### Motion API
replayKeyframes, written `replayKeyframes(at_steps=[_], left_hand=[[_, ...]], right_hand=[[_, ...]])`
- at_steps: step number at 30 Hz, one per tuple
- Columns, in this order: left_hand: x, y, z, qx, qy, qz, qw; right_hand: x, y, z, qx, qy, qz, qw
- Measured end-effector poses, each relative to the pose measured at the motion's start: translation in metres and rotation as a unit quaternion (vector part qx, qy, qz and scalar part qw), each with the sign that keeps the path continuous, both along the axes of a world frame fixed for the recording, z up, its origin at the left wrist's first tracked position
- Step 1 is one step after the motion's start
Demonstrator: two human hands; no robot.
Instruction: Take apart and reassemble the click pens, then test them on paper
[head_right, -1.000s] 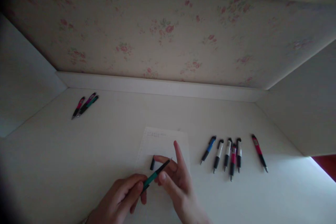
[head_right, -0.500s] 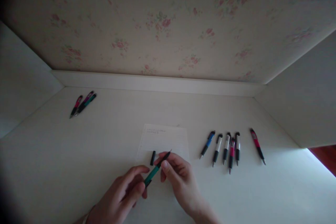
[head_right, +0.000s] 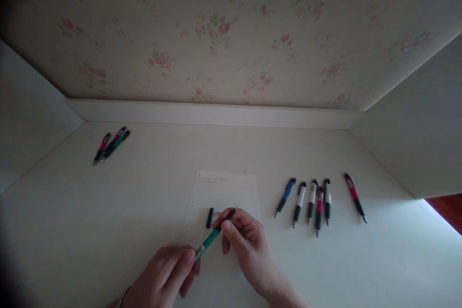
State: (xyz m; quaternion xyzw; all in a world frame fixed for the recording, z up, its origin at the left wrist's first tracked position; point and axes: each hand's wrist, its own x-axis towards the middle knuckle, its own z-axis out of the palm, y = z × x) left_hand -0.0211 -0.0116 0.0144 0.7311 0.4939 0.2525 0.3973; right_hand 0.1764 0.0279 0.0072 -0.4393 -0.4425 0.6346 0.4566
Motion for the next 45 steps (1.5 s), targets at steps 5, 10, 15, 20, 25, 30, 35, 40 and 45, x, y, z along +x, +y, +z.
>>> replayKeyframes(at_steps=[5,10,15,20,25,30,35,40,45], left_hand=[[-0.0012,0.0038,-0.0041,0.000,-0.031,-0.010,0.999],[0.0009,0.0042,-0.0045,-0.059,0.010,0.016,0.998],[0.0023,0.0025,-0.0022,-0.019,0.045,0.018,0.999],[0.0020,0.0026,-0.0021,0.050,0.050,-0.036,0.997],[0.0001,0.0005,-0.0002,-0.002,-0.009,0.005,1.000],[0.0003,0.0005,-0.0026,-0.097,-0.049,0.045,0.993],[0.0025,0.0022,-0.0020,-0.087,-0.038,0.069,0.993],[0.0017,0.0018,0.0012,-0.031,-0.034,0.038,0.998],[-0.0005,0.0024,-0.0054,-0.079,-0.068,0.047,0.993]], right_hand=[[-0.0002,-0.0010,-0.0035,-0.004,0.031,-0.006,0.999],[-0.0014,-0.0011,0.0005,-0.003,0.016,-0.009,1.000],[-0.0023,-0.0010,0.0021,0.005,0.001,-0.013,1.000],[-0.0014,-0.0022,-0.0011,-0.004,0.012,-0.003,1.000],[-0.0024,-0.0018,-0.0003,-0.006,0.006,-0.020,1.000],[-0.0039,-0.0014,0.0026,-0.013,-0.023,-0.037,0.999],[-0.0030,-0.0011,0.0009,-0.006,-0.028,-0.035,0.999],[-0.0021,-0.0008,-0.0022,-0.015,-0.026,-0.024,0.999],[-0.0030,-0.0005,-0.0002,-0.020,-0.013,-0.035,0.999]])
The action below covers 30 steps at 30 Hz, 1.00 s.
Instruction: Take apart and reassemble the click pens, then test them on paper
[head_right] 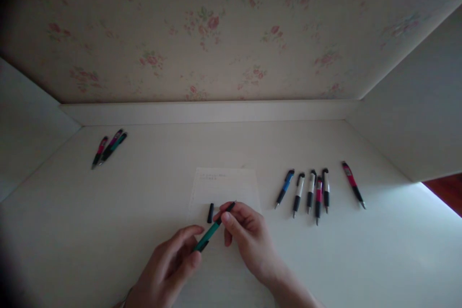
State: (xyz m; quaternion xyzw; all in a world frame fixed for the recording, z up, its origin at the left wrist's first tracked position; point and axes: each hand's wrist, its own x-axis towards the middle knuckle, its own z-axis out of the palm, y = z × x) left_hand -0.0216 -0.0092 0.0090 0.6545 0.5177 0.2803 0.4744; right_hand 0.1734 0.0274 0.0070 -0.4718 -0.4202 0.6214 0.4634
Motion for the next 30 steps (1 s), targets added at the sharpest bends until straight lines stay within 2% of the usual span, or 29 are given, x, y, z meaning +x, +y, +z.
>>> replayKeyframes(at_steps=[5,9,12,16,21,30], left_hand=[[0.001,0.001,0.004,-0.032,0.026,0.006,0.999],[0.002,0.002,0.008,0.005,0.021,0.006,1.000],[0.001,0.001,0.005,0.023,-0.004,0.026,0.999],[0.000,-0.001,0.001,-0.020,-0.041,0.039,0.998],[0.002,0.000,0.003,-0.041,0.008,0.011,0.999],[0.003,0.000,-0.005,0.009,0.026,0.031,0.999]], right_hand=[[-0.001,0.001,0.003,-0.008,0.001,0.005,1.000],[0.001,0.000,0.001,-0.010,0.015,0.010,1.000],[0.001,-0.001,-0.001,-0.013,0.026,0.010,1.000],[0.001,-0.001,-0.002,-0.016,0.025,0.013,0.999],[0.001,-0.001,-0.001,-0.013,0.004,0.022,1.000],[0.002,-0.003,-0.003,-0.006,0.038,0.038,0.999]])
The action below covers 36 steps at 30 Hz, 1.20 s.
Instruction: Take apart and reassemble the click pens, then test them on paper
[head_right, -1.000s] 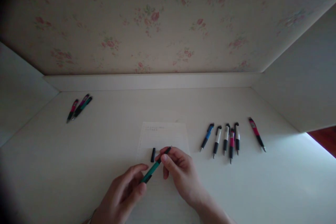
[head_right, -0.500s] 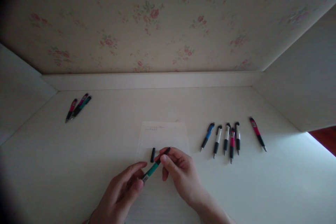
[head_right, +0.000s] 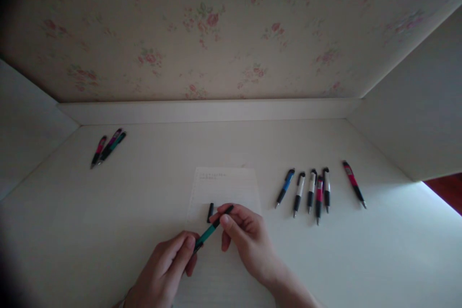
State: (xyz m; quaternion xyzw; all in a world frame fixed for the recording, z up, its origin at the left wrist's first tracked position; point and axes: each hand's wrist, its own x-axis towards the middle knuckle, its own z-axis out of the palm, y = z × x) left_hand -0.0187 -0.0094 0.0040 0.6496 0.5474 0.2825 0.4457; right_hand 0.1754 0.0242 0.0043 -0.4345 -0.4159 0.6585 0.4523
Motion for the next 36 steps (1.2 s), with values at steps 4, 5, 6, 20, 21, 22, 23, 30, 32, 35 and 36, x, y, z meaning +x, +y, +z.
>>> replayKeyframes(at_steps=[4,5,6,20,21,22,23,30,32,35,36], left_hand=[[-0.0012,-0.0032,-0.0047,-0.020,0.008,0.018,1.000],[-0.0014,-0.0037,-0.0052,-0.025,0.007,0.023,0.999],[-0.0015,-0.0039,-0.0055,-0.027,0.006,0.029,0.999],[-0.0001,-0.0035,-0.0079,-0.027,0.017,0.019,0.999],[-0.0002,-0.0034,-0.0083,-0.026,0.014,0.018,0.999],[-0.0004,-0.0034,-0.0085,-0.025,0.010,0.016,0.999],[-0.0007,-0.0034,-0.0085,-0.024,0.008,0.016,1.000],[-0.0021,-0.0022,-0.0084,0.025,0.019,0.043,0.999],[-0.0018,-0.0026,-0.0089,0.038,0.029,0.036,0.998],[-0.0009,-0.0046,-0.0090,0.044,0.052,0.035,0.997],[-0.0007,-0.0055,-0.0090,0.041,0.062,0.040,0.996]], right_hand=[[0.0004,-0.0004,-0.0021,-0.009,0.060,0.014,0.998],[0.0006,-0.0006,-0.0022,-0.011,0.076,0.021,0.997],[0.0008,-0.0008,-0.0020,-0.012,0.090,0.028,0.996],[-0.0024,0.0009,-0.0039,-0.019,0.049,0.014,0.999],[-0.0018,0.0005,-0.0042,-0.019,0.054,0.018,0.998],[-0.0012,0.0001,-0.0046,-0.019,0.058,0.021,0.998],[-0.0005,-0.0003,-0.0050,-0.019,0.061,0.024,0.998],[0.0017,-0.0022,-0.0047,-0.015,0.078,0.035,0.996],[0.0003,-0.0019,-0.0035,-0.012,0.091,0.018,0.996],[-0.0029,0.0004,-0.0021,-0.008,0.083,-0.013,0.996],[-0.0038,0.0015,-0.0020,-0.013,0.073,-0.022,0.997]])
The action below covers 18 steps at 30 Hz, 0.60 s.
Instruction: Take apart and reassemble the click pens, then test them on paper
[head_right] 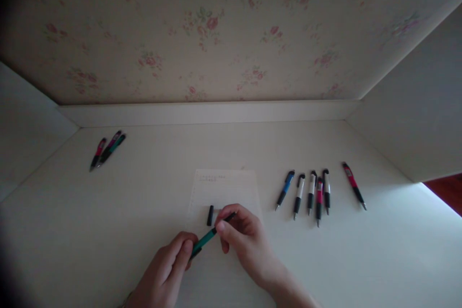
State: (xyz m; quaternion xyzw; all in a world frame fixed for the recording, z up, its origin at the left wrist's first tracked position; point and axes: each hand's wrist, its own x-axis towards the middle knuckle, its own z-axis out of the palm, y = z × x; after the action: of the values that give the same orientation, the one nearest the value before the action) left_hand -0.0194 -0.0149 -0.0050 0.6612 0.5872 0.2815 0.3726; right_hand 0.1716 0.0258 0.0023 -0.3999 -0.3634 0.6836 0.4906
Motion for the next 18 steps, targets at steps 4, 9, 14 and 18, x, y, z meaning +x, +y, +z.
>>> replayKeyframes(at_steps=[4,9,14,18], left_hand=[[-0.0007,-0.0020,-0.0018,0.004,0.013,0.002,1.000],[-0.0025,0.0001,-0.0031,0.007,-0.018,-0.009,1.000],[-0.0006,-0.0004,-0.0013,-0.013,-0.016,0.011,1.000],[-0.0001,-0.0014,-0.0022,-0.017,-0.012,0.026,0.999]], right_hand=[[-0.0001,0.0031,-0.0013,-0.035,-0.006,-0.023,0.999],[0.0033,0.0003,0.0009,-0.053,0.035,0.001,0.998],[0.0007,-0.0012,0.0051,-0.025,0.076,0.016,0.997],[-0.0019,0.0026,0.0035,-0.023,0.054,-0.009,0.998]])
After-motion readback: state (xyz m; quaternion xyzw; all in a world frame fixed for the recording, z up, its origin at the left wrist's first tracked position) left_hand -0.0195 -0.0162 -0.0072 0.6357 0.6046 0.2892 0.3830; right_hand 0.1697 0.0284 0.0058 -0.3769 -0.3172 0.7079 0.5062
